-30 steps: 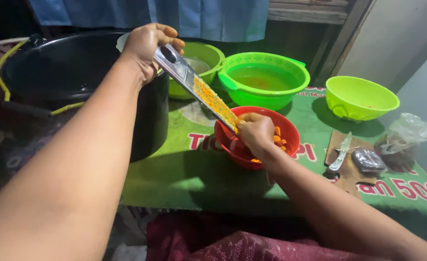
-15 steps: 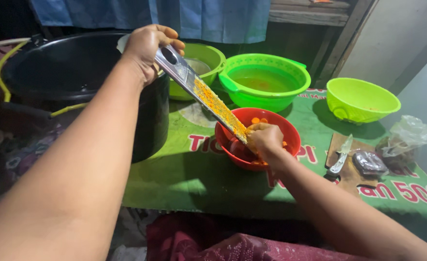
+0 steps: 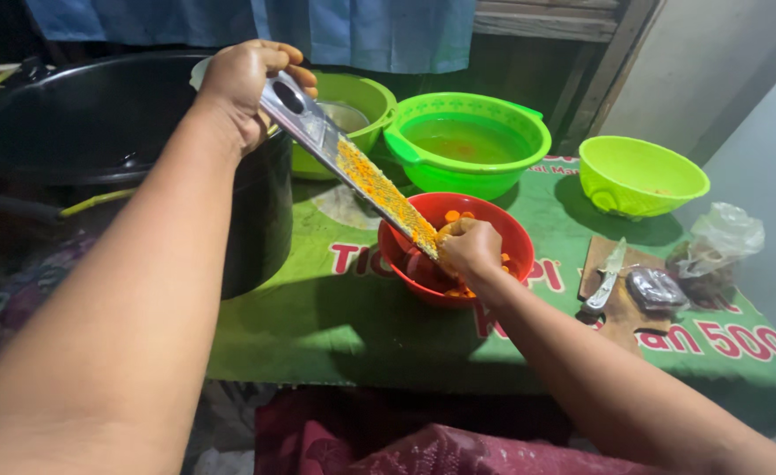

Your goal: The person grates peeled carrots using a handheld metal grater over a red bowl. Shredded carrot accumulates in the bowl as the person repeatedly rubs carrot pieces against the grater surface.

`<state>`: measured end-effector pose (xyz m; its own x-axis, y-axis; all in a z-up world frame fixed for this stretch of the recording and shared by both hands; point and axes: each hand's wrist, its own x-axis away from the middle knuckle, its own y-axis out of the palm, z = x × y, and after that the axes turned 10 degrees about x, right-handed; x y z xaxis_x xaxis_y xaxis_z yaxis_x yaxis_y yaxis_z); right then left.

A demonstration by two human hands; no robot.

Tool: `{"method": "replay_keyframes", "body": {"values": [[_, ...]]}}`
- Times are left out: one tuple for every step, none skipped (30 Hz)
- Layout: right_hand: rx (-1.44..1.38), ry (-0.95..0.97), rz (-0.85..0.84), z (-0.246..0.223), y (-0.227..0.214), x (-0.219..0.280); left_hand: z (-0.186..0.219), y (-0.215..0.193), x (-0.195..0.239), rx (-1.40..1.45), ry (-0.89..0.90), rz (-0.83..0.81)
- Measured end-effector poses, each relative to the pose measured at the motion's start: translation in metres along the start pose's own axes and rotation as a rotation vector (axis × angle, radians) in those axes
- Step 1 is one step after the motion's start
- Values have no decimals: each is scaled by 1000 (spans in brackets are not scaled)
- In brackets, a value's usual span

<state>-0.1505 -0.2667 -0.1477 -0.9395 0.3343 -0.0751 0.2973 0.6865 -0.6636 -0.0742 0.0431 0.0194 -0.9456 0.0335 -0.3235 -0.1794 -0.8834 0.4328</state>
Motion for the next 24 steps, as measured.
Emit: {"method": "replay_keyframes", "body": {"values": [[-1, 3, -4, 0, 0, 0, -1, -1, -1, 9, -16, 0], [-4, 5, -9, -1, 1, 0, -2, -1, -3, 16, -30, 1], [24, -2, 2, -3, 2, 0, -1, -1, -5, 23, -44, 1], [53, -4, 13, -3, 3, 0, -3, -2, -7, 25, -39, 1], [82, -7, 24, -3, 3, 2, -4, -3, -9, 27, -34, 0], [81, -52, 67, -4, 2, 3, -5, -3, -10, 30, -30, -4], [80, -97, 109, -7, 2, 5, -6, -3, -10, 11, -24, 0], [79, -141, 153, -11, 1, 6, -6, -3, -10, -8, -18, 1], [102, -148, 124, -18, 0, 7, -6, -4, -10, -27, -12, 3], [124, -153, 96, -26, 0, 7, -6, -4, -10, -19, -10, 7], [147, -158, 68, -36, 0, 6, -6, -4, -9, -10, -7, 11], [55, -212, 27, -48, 0, 3, -6, -3, -9, -3, -3, 10], [-37, -266, -14, -58, 2, 1, -5, -3, -9, -2, -6, 3], [-42, -357, 27, -66, 5, 0, -4, -3, -9, -2, -10, -3], [-47, -447, 69, -71, 8, -2, -4, -2, -9, -2, -13, -10], [-50, -537, 108, -73, 11, -3, -5, -2, -8, -4, -5, -12], [-35, -499, 108, -68, 11, -3, -5, -3, -7, -5, 2, -14], [-19, -464, 105, -57, 8, -1, -5, -4, -6, -6, 12, -13], [-3, -428, 102, -45, 6, 1, -4, -5, -6, -8, 6, -5], [67, -410, 145, -29, 0, 5, -5, -4, -7, -7, -1, 1], [138, -392, 189, -20, -3, 6, -5, -3, -7, -6, -7, 7], [133, -296, 136, -19, -4, 4, -5, -2, -8, -12, -13, 9], [127, -200, 83, -18, -6, 4, -5, -2, -9, -17, -19, 10], [119, -105, 29, -23, -5, 4, -4, -2, -9, -25, -23, 11]]}}
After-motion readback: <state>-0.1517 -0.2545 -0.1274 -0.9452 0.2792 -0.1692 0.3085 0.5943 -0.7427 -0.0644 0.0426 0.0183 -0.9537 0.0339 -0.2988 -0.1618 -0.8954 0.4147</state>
